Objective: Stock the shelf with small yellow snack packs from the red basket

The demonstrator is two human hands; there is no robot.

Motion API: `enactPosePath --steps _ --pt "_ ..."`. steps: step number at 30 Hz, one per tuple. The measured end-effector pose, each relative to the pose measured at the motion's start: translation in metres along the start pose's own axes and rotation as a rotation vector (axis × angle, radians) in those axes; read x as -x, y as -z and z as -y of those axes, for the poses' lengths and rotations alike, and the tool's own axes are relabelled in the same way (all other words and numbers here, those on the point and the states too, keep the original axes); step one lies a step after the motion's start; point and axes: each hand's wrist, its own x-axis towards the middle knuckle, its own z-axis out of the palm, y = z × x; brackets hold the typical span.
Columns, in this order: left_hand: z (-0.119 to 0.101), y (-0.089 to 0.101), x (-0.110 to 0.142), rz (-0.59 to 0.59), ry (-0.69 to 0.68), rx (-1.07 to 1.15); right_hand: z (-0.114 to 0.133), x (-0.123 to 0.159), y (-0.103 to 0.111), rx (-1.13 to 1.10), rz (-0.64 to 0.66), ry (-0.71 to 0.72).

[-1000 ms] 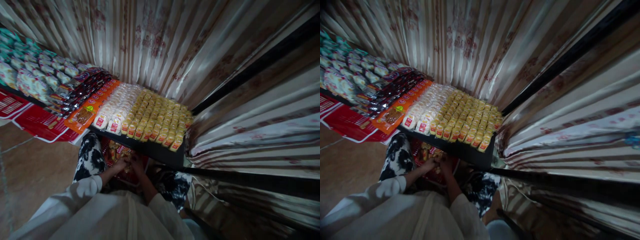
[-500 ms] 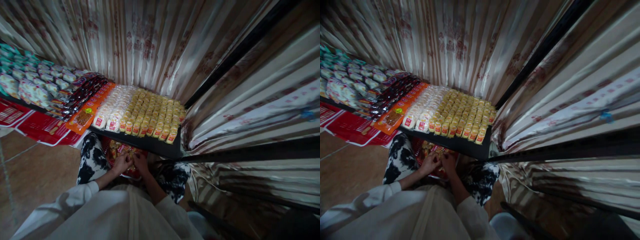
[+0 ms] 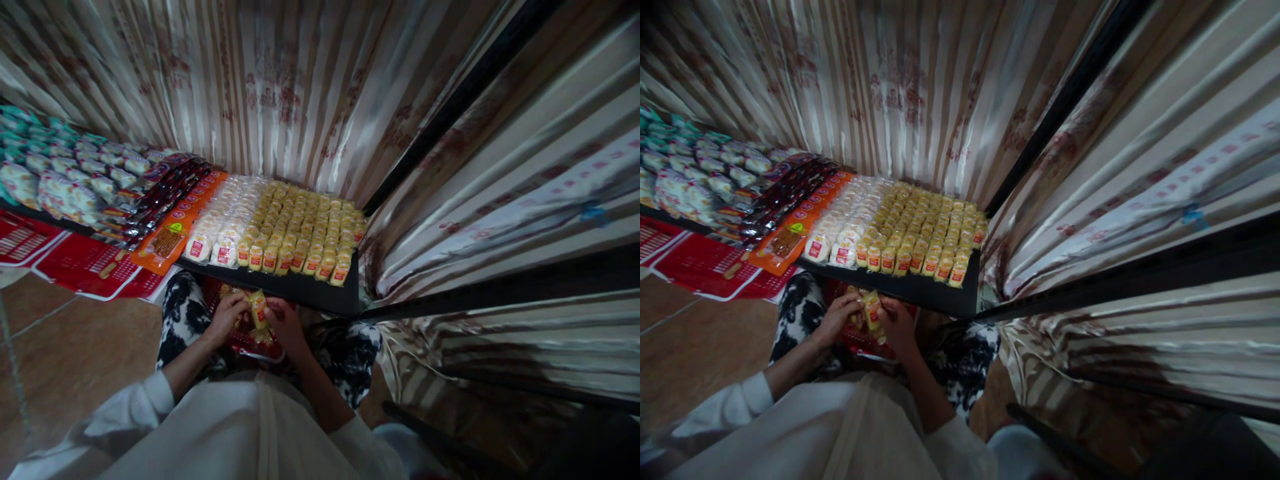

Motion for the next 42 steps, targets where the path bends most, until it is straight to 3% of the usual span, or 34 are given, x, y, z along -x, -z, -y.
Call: enactPosePath --steps 6,15,17,20,22,24,26,30,33,37,42 --pt "-0.038 -0.014 0.000 0.081 -0.007 0.075 0.032 0.007 0.014 -0.040 0.075 0.037" --pt "-0.093 -0.062 -0.031 0.271 -0.178 -0.067 0.067 -0.004 0.055 -0.004 -0.048 0.155" --pt "-0.106 -0.074 -0.043 0.305 -0.232 -0.126 0.072 -0.009 0.066 0.101 -0.160 0.219" --pt "-0.128 -0.093 -0.066 0.279 -0.382 -0.166 0.074 -0.017 0.087 0.354 -0.537 0.327" --pt "-0.143 -0.110 -0.084 0.222 -0.499 -0.194 0.071 -0.025 0.102 0.465 -0.726 0.326" --pt "-0.157 -0.131 -0.105 0.181 -0.588 -0.244 0.066 -0.034 0.114 0.498 -0.774 0.270" --pt "-0.166 -0.155 -0.126 0.152 -0.633 -0.280 0.059 -0.043 0.122 0.495 -0.742 0.208" --pt "-0.174 -0.202 -0.159 0.129 -0.650 -0.378 0.049 -0.054 0.125 0.468 -0.677 0.150" --pt "-0.173 -0.226 -0.175 0.145 -0.663 -0.502 0.046 -0.057 0.124 0.454 -0.670 0.156" --pt "-0.166 -0.242 -0.186 0.182 -0.678 -0.695 0.042 -0.059 0.126 0.463 -0.676 0.210" --pt "-0.152 -0.246 -0.192 0.186 -0.718 -0.908 0.037 -0.059 0.127 0.476 -0.688 0.287"
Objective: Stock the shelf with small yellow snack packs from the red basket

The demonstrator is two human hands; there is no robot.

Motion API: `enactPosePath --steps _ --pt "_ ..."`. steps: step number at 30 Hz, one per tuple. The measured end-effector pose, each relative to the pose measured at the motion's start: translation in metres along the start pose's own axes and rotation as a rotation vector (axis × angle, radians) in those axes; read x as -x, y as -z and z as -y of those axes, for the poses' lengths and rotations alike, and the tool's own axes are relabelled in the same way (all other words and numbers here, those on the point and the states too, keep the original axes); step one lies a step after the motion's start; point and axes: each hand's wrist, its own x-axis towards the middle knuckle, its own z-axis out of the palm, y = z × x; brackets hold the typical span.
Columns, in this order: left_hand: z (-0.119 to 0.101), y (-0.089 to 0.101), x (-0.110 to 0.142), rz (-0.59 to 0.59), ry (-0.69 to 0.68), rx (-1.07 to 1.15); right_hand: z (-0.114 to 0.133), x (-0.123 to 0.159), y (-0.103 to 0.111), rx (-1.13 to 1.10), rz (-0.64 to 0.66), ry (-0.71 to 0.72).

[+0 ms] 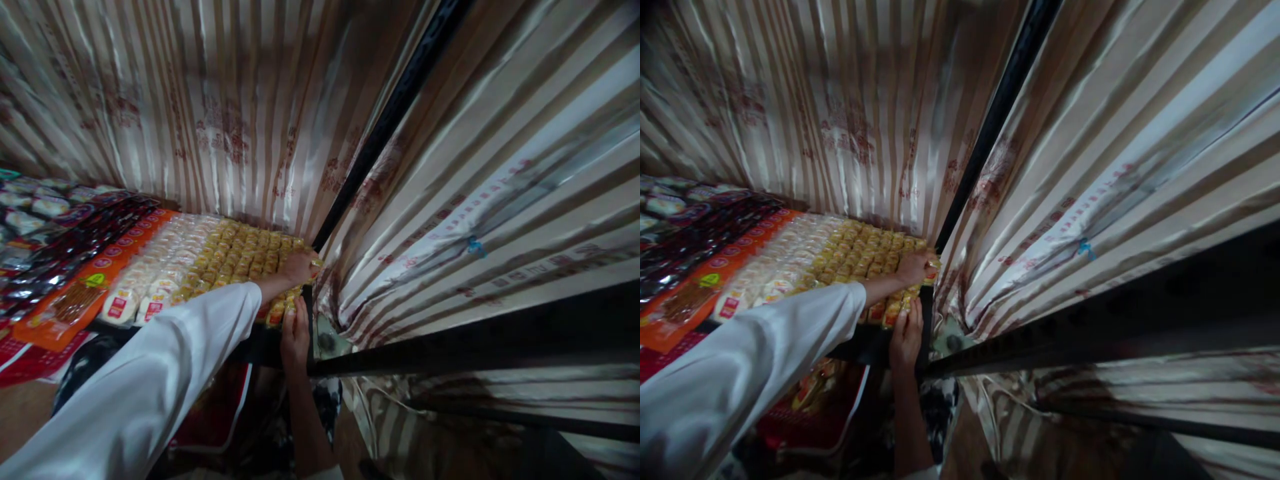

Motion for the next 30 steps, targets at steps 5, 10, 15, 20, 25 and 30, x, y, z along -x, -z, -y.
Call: enactPosePath --steps 5,10,15,20,25,30 --pt "0.009 -0.011 0.003 0.034 -0.103 -0.219 -0.003 -0.004 0.004 -0.046 -0.018 -0.013" --pt "0.010 -0.014 0.004 0.024 -0.208 -0.299 -0.006 -0.025 0.006 -0.076 -0.074 -0.143" --pt "0.006 -0.014 0.002 0.030 -0.189 -0.407 -0.005 -0.050 0.001 -0.077 -0.019 -0.286" --pt "0.004 -0.014 0.001 0.047 -0.190 -0.415 -0.006 -0.067 -0.007 -0.112 -0.010 -0.345" --pt "0.008 -0.013 0.000 0.055 -0.186 -0.393 -0.011 -0.077 -0.008 -0.104 0.047 -0.403" --pt "0.013 -0.017 -0.001 0.014 -0.168 -0.315 -0.022 -0.077 -0.009 -0.034 0.053 -0.404"
